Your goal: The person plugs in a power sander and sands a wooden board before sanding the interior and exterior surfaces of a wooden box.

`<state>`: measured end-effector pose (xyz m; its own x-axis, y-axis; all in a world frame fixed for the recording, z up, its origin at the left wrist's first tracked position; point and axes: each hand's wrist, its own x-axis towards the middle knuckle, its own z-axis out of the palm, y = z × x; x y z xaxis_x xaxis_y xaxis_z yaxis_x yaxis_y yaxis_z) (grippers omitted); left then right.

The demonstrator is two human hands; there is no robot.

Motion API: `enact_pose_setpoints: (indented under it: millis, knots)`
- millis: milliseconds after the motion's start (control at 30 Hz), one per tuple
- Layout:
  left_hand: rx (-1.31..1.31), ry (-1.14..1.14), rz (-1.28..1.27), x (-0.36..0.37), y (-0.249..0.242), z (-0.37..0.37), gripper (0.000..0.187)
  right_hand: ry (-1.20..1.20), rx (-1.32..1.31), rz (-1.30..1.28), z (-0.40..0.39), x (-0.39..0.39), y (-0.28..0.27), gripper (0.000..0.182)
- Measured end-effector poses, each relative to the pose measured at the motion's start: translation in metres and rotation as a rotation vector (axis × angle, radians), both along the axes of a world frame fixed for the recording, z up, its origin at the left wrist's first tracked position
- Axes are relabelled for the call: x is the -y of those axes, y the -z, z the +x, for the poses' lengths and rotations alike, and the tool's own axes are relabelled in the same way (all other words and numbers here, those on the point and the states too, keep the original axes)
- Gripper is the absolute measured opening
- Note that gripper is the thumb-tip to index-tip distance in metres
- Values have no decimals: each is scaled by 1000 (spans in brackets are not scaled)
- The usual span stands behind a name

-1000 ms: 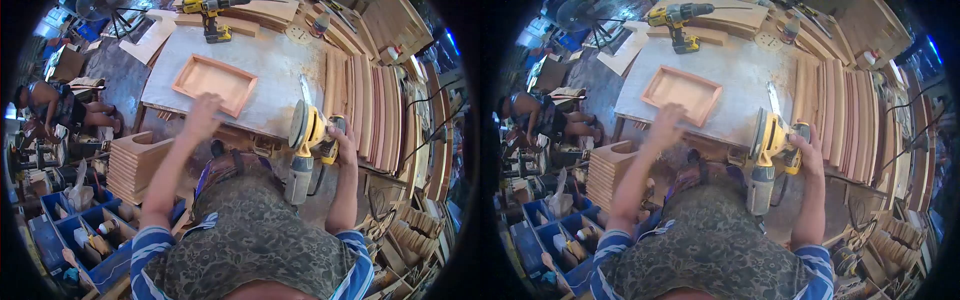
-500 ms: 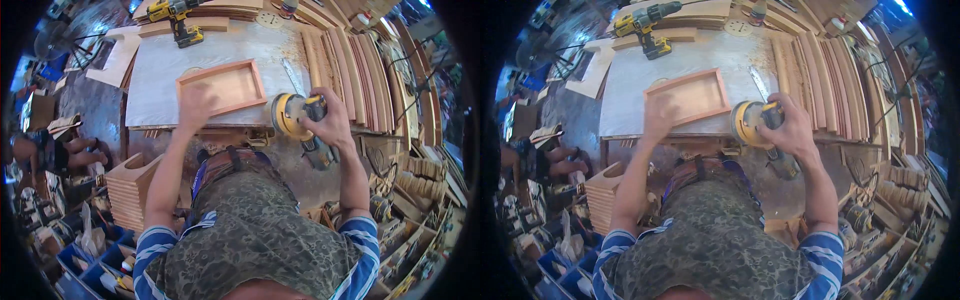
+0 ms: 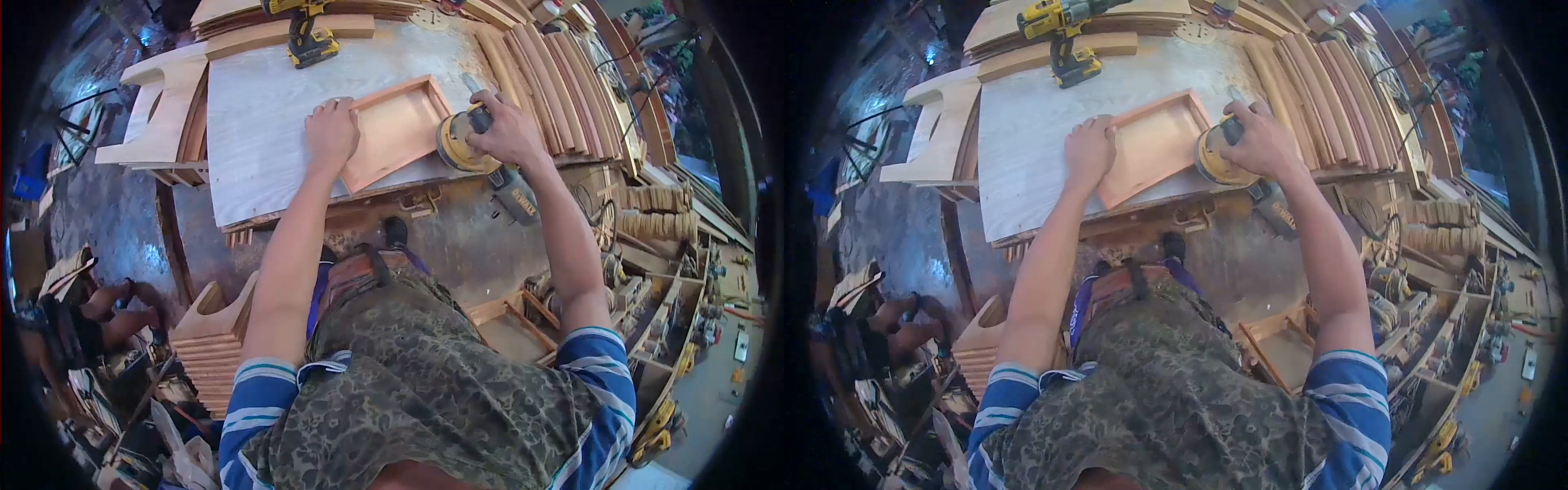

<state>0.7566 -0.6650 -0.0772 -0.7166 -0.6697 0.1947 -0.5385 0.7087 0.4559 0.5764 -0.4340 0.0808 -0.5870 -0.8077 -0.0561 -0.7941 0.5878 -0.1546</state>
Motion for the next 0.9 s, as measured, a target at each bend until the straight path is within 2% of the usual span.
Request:
enact_pose_setpoints:
  millis: [167,267,400,433,533,667,767,900]
  knots:
    - [-22,-13,-6,-2,1,1,26,5,8,51,46,7,-10,63]
    - [-39,-8,-20,-1,0,0,25,-106,7,55,69,20,-7,60]
    - [-51,-31,-20,-3,5,1,24,-66,5,76,95,29,-6,58]
    - [-65,-38,-23,-1,6,0,24,-59,1,67,90,29,-6,58]
    - [-93,-11,-1,6,15,0,24,160,-29,110,57,22,-8,62]
    - [-51,16,19,9,10,-3,28,188,-27,106,-16,12,2,72]
    - [2,-5,19,9,9,-2,28,221,0,140,-30,22,-3,71]
    - [-33,-11,33,4,5,1,29,200,31,44,-55,30,8,74]
